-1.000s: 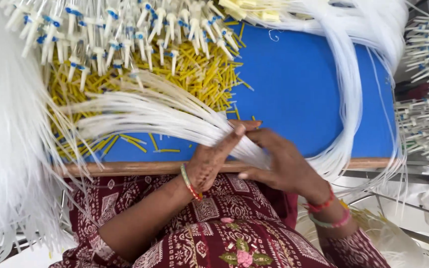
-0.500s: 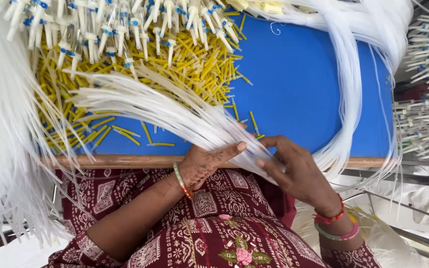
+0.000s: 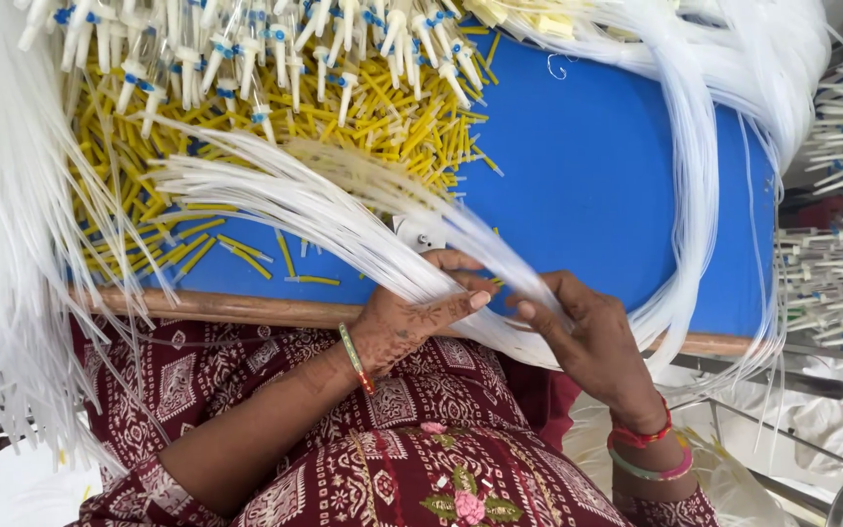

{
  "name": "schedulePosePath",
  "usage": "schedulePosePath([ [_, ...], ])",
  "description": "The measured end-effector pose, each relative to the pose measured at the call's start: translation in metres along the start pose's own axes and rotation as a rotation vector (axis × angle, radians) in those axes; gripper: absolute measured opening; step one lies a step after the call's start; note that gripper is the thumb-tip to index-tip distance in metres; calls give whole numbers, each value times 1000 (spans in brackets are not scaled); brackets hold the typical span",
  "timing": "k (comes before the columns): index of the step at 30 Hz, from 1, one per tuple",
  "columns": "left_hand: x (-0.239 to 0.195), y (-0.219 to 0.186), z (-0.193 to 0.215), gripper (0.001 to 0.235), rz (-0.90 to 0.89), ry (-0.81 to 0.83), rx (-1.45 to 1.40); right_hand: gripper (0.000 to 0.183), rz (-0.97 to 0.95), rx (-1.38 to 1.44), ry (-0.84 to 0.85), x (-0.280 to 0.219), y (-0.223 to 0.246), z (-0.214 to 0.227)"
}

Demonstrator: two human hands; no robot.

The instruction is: The person is sorting and bundling white fiber-like materials on a blue workbench alongside small yellow components.

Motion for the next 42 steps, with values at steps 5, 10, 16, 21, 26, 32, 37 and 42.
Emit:
schedulePosePath([
  [5, 4, 10, 0, 22, 108, 52, -132, 22, -183, 389, -48, -19, -47, 8],
  [10, -3, 8, 1, 19, -5, 192, 19, 30, 161, 1091, -884, -53, -94, 72],
  [16, -10, 11, 1, 26, 69, 275, 74, 39, 451, 786, -1016, 1, -89, 131],
  [21, -11, 9, -5, 28, 51, 260, 110, 34, 133, 783, -809, 125, -200, 114],
  [26, -12, 8, -1, 30, -32, 161, 125, 31, -178, -133, -260, 149, -148, 73],
  [32, -5, -9, 3, 34, -87, 7, 58, 47, 218, -34, -44, 55, -6, 8],
  [37, -5, -45, -5, 35, -218, -345, 215, 75, 21, -115, 153, 13, 5, -36],
  [42, 14, -56, 11, 35, 79, -139, -176, 50, 50, -150, 298, -31, -26, -18],
])
Point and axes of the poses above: each hand's wrist, its own x-axis towards the middle knuckle, its own z-axis out of the back of the hand, y = z × x, the point moved 2 cm from there along x, towards the middle knuckle, and after that the axes turned 15 degrees about z, right-handed, at the moved point
